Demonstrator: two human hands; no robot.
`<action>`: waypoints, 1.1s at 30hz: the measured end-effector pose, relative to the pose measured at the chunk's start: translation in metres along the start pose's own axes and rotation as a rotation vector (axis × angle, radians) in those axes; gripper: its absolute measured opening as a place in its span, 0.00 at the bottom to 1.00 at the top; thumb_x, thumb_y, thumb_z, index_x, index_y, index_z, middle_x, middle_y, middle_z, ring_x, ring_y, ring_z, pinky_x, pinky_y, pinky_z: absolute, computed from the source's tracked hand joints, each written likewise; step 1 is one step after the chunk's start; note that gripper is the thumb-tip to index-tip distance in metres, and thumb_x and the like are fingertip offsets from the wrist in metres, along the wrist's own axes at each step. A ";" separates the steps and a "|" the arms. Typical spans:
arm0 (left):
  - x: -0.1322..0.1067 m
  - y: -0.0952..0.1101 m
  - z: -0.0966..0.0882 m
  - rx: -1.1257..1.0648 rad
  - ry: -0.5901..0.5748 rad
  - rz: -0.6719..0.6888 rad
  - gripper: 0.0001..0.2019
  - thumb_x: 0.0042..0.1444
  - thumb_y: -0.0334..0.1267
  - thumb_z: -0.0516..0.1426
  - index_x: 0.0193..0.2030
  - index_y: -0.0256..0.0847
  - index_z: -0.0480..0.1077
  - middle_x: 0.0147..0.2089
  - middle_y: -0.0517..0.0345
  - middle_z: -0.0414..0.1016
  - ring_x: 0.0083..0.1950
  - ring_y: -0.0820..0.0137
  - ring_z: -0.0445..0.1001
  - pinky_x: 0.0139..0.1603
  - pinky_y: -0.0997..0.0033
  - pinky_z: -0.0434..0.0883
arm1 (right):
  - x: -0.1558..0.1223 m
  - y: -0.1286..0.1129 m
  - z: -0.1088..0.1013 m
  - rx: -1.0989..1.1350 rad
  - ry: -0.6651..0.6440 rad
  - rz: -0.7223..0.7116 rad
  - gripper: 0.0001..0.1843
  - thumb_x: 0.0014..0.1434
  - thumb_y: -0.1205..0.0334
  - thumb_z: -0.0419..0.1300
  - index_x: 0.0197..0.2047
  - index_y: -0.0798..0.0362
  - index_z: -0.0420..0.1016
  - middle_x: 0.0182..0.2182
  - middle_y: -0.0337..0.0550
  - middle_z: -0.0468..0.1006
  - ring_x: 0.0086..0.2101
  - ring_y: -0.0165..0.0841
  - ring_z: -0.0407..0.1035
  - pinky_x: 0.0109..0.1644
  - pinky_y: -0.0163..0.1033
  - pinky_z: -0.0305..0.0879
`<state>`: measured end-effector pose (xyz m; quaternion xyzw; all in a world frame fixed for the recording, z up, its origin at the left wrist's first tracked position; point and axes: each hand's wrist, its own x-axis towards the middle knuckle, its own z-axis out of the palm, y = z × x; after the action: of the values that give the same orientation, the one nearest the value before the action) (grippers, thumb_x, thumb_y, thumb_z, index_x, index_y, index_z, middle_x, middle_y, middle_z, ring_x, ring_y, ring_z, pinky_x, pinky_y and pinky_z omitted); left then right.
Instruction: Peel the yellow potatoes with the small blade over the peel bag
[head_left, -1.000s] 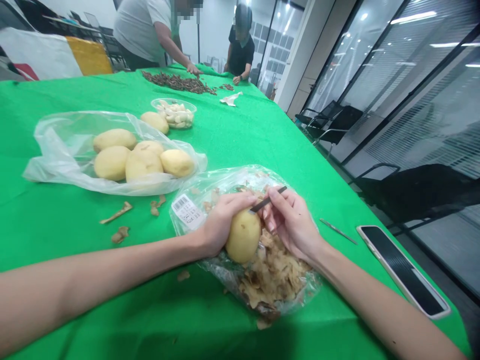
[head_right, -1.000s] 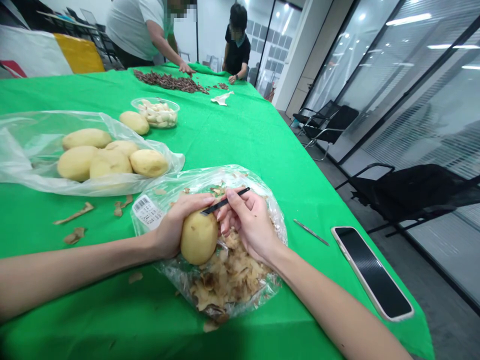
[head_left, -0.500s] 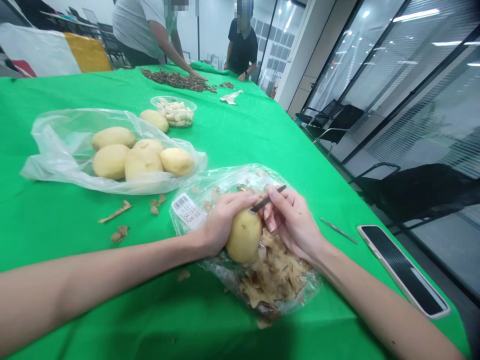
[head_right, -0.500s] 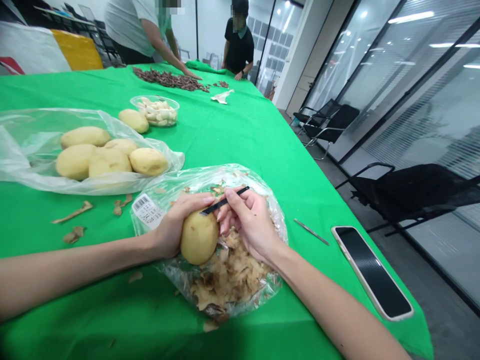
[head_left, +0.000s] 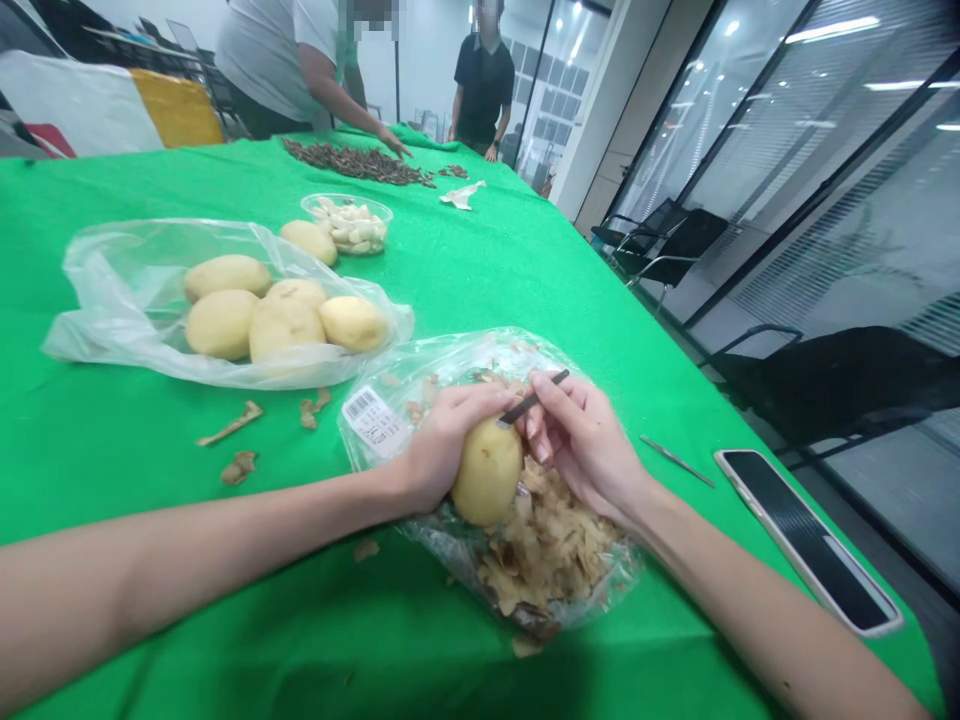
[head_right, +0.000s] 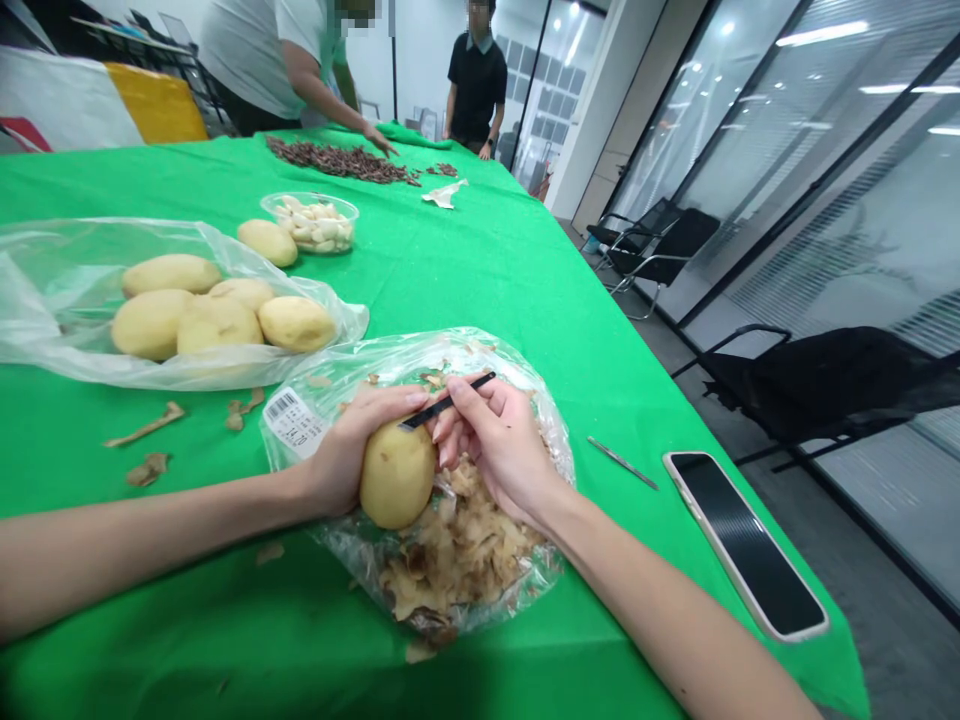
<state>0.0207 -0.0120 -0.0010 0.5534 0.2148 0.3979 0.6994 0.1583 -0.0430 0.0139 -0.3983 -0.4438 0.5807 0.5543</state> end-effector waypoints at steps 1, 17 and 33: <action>0.000 0.000 0.000 0.015 0.011 -0.005 0.15 0.56 0.40 0.52 0.22 0.38 0.70 0.25 0.58 0.74 0.28 0.69 0.69 0.35 0.70 0.66 | 0.000 0.000 0.000 -0.006 -0.004 0.005 0.23 0.54 0.48 0.67 0.17 0.56 0.72 0.10 0.35 0.68 0.12 0.22 0.59 0.17 0.27 0.60; 0.001 -0.002 -0.001 0.036 0.026 -0.011 0.15 0.57 0.41 0.53 0.23 0.37 0.70 0.27 0.57 0.74 0.30 0.68 0.70 0.38 0.69 0.66 | 0.000 -0.001 -0.001 -0.016 -0.003 0.039 0.24 0.54 0.49 0.66 0.15 0.56 0.74 0.11 0.36 0.67 0.13 0.21 0.58 0.17 0.28 0.54; 0.002 -0.005 -0.003 -0.012 -0.004 -0.051 0.16 0.58 0.41 0.53 0.24 0.36 0.71 0.27 0.58 0.75 0.29 0.70 0.71 0.36 0.71 0.66 | -0.002 -0.003 0.000 0.068 0.006 0.042 0.21 0.54 0.52 0.67 0.17 0.58 0.74 0.12 0.37 0.69 0.13 0.21 0.63 0.16 0.24 0.58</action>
<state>0.0209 -0.0091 -0.0065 0.5443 0.2253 0.3801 0.7131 0.1594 -0.0446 0.0169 -0.3902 -0.4137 0.6057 0.5566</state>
